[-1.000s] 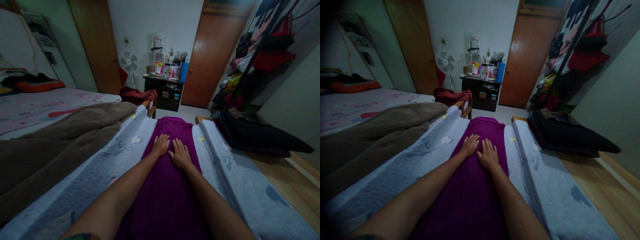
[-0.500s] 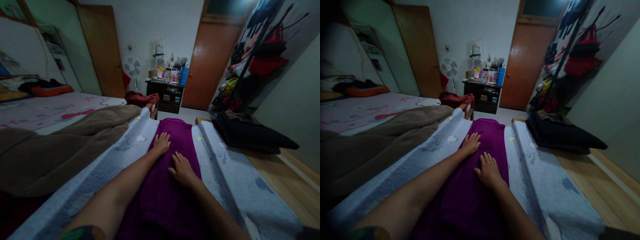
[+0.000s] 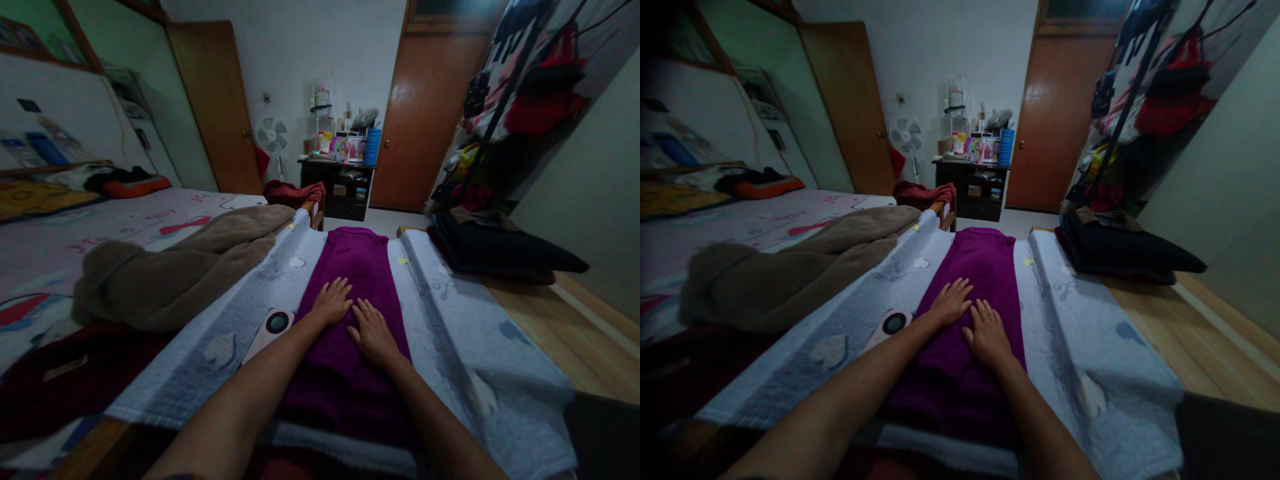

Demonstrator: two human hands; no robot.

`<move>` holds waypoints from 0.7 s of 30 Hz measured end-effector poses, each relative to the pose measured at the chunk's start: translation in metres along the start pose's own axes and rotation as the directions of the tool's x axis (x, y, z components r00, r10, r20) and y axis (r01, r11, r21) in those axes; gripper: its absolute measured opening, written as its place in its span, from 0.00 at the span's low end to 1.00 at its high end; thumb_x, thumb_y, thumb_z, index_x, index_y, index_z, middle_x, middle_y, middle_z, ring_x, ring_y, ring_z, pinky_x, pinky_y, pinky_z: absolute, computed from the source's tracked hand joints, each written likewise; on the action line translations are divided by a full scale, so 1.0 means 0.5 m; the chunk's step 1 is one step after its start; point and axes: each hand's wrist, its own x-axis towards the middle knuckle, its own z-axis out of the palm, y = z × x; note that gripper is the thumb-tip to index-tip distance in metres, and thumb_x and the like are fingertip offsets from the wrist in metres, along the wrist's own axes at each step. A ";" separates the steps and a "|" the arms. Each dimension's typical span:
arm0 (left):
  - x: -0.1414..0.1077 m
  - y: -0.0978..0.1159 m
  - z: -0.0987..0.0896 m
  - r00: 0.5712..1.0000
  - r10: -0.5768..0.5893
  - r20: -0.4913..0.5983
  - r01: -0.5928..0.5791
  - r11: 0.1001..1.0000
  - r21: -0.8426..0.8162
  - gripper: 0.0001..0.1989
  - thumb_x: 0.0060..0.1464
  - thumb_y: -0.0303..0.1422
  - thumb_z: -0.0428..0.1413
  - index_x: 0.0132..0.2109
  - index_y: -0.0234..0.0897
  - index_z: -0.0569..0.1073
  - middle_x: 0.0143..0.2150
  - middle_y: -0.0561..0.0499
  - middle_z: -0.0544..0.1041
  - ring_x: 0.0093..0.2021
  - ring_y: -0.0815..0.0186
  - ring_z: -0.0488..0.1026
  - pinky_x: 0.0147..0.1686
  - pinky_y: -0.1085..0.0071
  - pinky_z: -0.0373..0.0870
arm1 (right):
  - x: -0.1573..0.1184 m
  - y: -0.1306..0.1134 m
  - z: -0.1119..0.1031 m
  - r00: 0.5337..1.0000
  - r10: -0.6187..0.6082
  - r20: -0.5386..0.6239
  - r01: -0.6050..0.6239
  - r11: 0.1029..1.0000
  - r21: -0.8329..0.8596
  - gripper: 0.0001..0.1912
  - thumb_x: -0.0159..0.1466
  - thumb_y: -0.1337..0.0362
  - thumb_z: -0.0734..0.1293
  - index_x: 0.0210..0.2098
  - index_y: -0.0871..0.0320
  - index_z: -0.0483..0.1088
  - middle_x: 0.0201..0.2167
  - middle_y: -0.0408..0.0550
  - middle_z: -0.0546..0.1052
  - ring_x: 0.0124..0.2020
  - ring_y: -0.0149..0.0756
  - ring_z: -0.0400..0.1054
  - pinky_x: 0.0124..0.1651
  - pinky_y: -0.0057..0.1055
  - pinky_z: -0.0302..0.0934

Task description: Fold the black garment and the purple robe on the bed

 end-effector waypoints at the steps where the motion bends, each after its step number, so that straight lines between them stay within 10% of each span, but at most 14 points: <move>1: -0.002 0.004 -0.007 1.000 0.000 0.008 0.001 1.000 -0.005 0.25 0.64 0.41 0.43 0.66 0.41 0.59 0.71 0.46 0.53 0.70 0.57 0.45 0.66 0.51 0.47 | 0.000 0.001 -0.004 1.000 -0.001 0.009 0.001 1.000 0.007 0.32 0.67 0.54 0.58 0.65 0.64 0.55 0.69 0.56 0.52 0.70 0.47 0.41 0.67 0.48 0.42; 10: -0.129 0.033 -0.083 0.955 0.086 0.285 -0.034 0.983 -0.180 0.26 0.63 0.35 0.45 0.67 0.39 0.57 0.71 0.44 0.52 0.70 0.59 0.48 0.65 0.57 0.50 | -0.055 -0.011 -0.033 0.990 -0.142 -0.024 0.144 0.978 0.151 0.31 0.66 0.55 0.59 0.64 0.67 0.56 0.66 0.62 0.58 0.68 0.46 0.48 0.66 0.46 0.47; 21: -0.233 0.070 -0.045 0.992 -0.003 0.124 0.015 0.996 -0.093 0.26 0.65 0.41 0.43 0.68 0.44 0.54 0.71 0.49 0.51 0.70 0.60 0.46 0.67 0.55 0.44 | -0.091 -0.036 0.002 0.993 -0.116 -0.017 0.117 0.991 0.071 0.29 0.69 0.54 0.56 0.64 0.62 0.57 0.67 0.56 0.56 0.69 0.45 0.43 0.67 0.48 0.45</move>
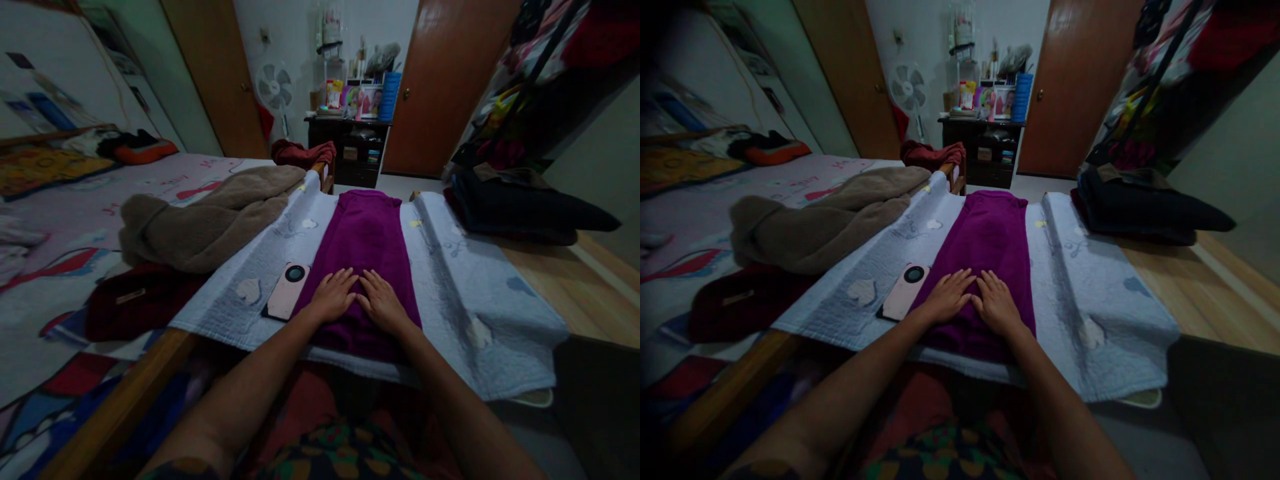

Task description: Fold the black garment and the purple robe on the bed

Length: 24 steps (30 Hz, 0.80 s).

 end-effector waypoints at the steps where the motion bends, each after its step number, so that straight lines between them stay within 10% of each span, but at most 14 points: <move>1: 0.000 0.002 0.001 1.000 -0.003 -0.006 0.003 1.000 0.004 0.26 0.65 0.41 0.43 0.68 0.45 0.54 0.71 0.49 0.51 0.70 0.60 0.46 0.67 0.55 0.44 | 0.000 -0.001 0.000 1.000 0.004 -0.001 -0.004 1.000 0.001 0.29 0.69 0.54 0.55 0.64 0.61 0.57 0.67 0.56 0.56 0.69 0.45 0.43 0.67 0.48 0.44; 24: -0.059 -0.011 -0.003 0.999 0.051 0.015 -0.048 0.990 -0.131 0.24 0.64 0.40 0.45 0.66 0.46 0.59 0.71 0.50 0.52 0.70 0.62 0.46 0.67 0.56 0.44 | -0.063 -0.012 -0.016 0.997 -0.047 -0.059 0.060 0.969 0.241 0.23 0.66 0.58 0.61 0.58 0.57 0.66 0.63 0.54 0.63 0.66 0.43 0.51 0.66 0.47 0.48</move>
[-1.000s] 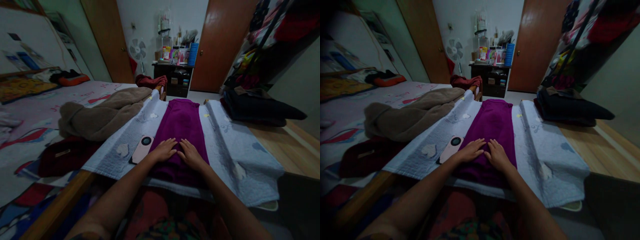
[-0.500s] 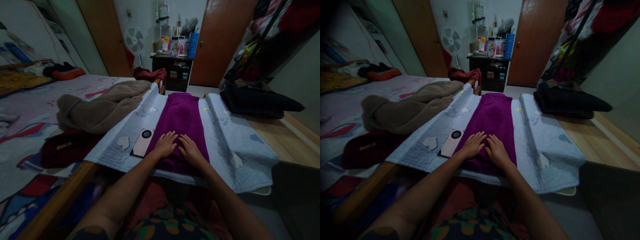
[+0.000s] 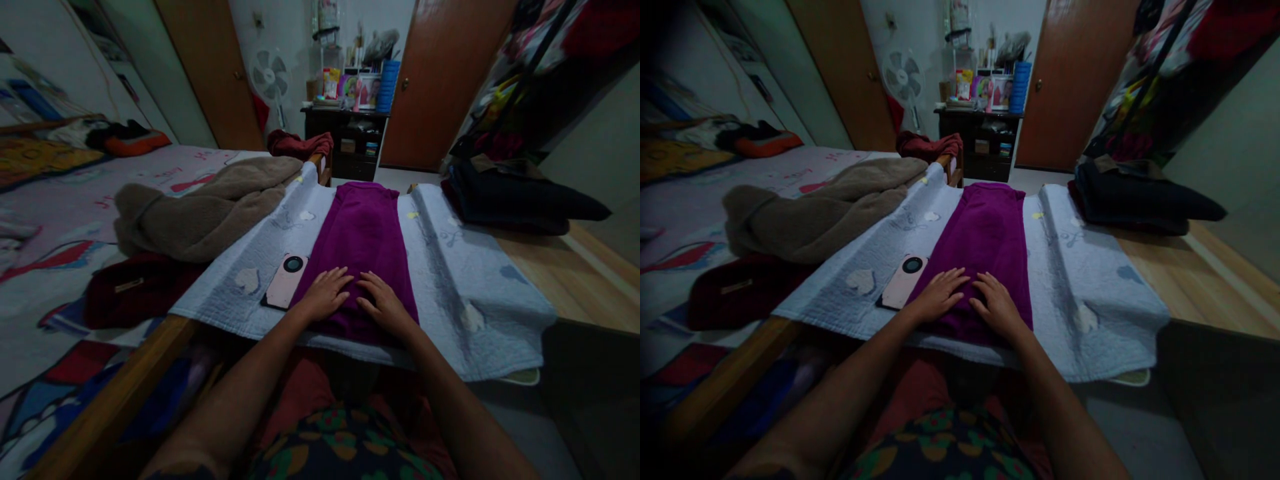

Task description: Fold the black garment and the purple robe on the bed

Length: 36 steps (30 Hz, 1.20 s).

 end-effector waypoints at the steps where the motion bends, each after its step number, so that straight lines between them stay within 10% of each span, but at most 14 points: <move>1: -0.001 0.000 0.002 1.000 0.002 -0.021 -0.002 1.000 -0.004 0.24 0.64 0.40 0.45 0.65 0.45 0.60 0.70 0.50 0.54 0.70 0.62 0.48 0.67 0.56 0.44 | 0.000 0.000 0.001 1.000 0.002 -0.001 -0.002 1.000 -0.001 0.23 0.66 0.58 0.61 0.58 0.57 0.66 0.63 0.54 0.63 0.66 0.43 0.51 0.66 0.46 0.48; 9: -0.028 0.022 -0.027 0.966 0.084 -0.244 -0.131 0.974 -0.183 0.12 0.59 0.30 0.51 0.49 0.40 0.74 0.52 0.48 0.74 0.54 0.62 0.68 0.57 0.62 0.63 | -0.003 0.002 -0.001 0.999 0.001 -0.035 0.001 0.998 0.059 0.23 0.65 0.58 0.62 0.58 0.58 0.66 0.62 0.54 0.64 0.66 0.42 0.52 0.67 0.46 0.48; 36: -0.033 0.025 -0.018 0.992 0.122 -0.013 -0.122 0.984 -0.126 0.22 0.51 0.34 0.61 0.54 0.41 0.72 0.51 0.49 0.72 0.50 0.60 0.67 0.53 0.63 0.62 | -0.031 0.002 -0.007 0.995 -0.099 0.004 0.097 0.977 0.188 0.18 0.65 0.69 0.60 0.52 0.51 0.71 0.57 0.47 0.71 0.66 0.42 0.53 0.65 0.52 0.51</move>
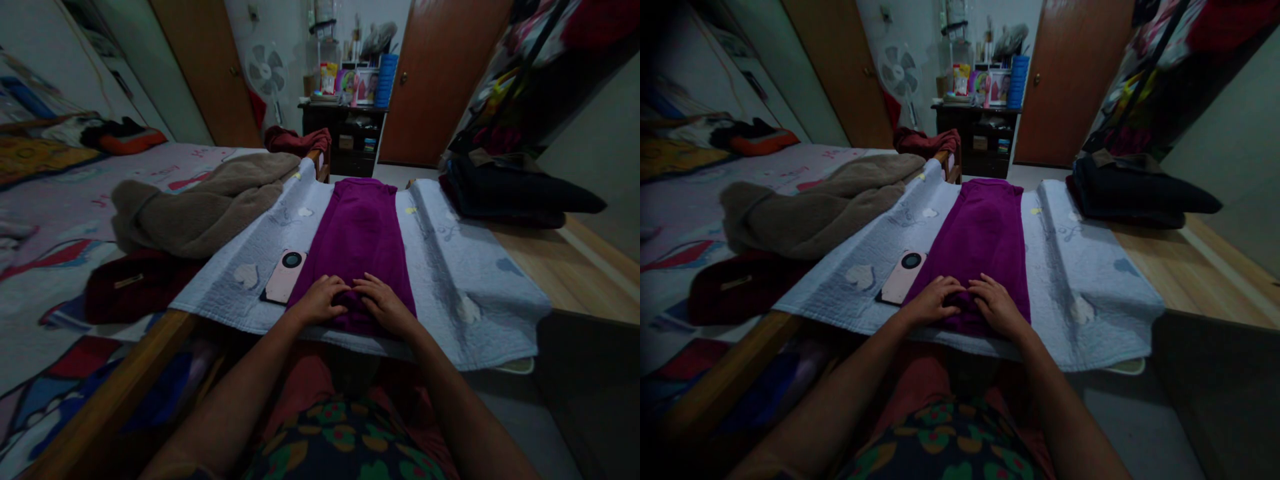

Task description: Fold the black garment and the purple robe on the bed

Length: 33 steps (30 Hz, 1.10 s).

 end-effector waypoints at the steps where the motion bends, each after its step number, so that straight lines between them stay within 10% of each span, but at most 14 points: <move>1: 0.000 0.000 0.001 1.000 -0.002 0.001 0.002 1.000 0.003 0.22 0.51 0.34 0.61 0.54 0.41 0.72 0.51 0.49 0.72 0.50 0.60 0.67 0.53 0.63 0.62 | 0.000 -0.001 0.000 1.000 -0.002 -0.002 0.002 1.000 -0.001 0.18 0.65 0.69 0.60 0.53 0.51 0.71 0.57 0.47 0.71 0.66 0.43 0.53 0.65 0.52 0.51; 26: -0.044 -0.010 -0.021 0.952 -0.079 -0.296 0.074 0.997 -0.027 0.17 0.44 0.19 0.50 0.40 0.38 0.73 0.46 0.48 0.71 0.48 0.60 0.66 0.51 0.61 0.63 | 0.005 -0.002 -0.001 1.000 -0.020 0.019 0.020 0.999 -0.034 0.12 0.67 0.65 0.60 0.44 0.52 0.73 0.56 0.47 0.72 0.65 0.42 0.54 0.65 0.50 0.50; 33: -0.059 -0.014 -0.018 0.971 -0.080 -0.223 0.097 0.993 0.065 0.15 0.49 0.20 0.50 0.40 0.39 0.75 0.43 0.49 0.74 0.44 0.61 0.66 0.47 0.62 0.64 | 0.006 0.001 0.003 1.000 -0.011 0.013 0.012 1.000 -0.022 0.12 0.67 0.66 0.60 0.44 0.51 0.74 0.56 0.47 0.72 0.65 0.42 0.53 0.65 0.52 0.51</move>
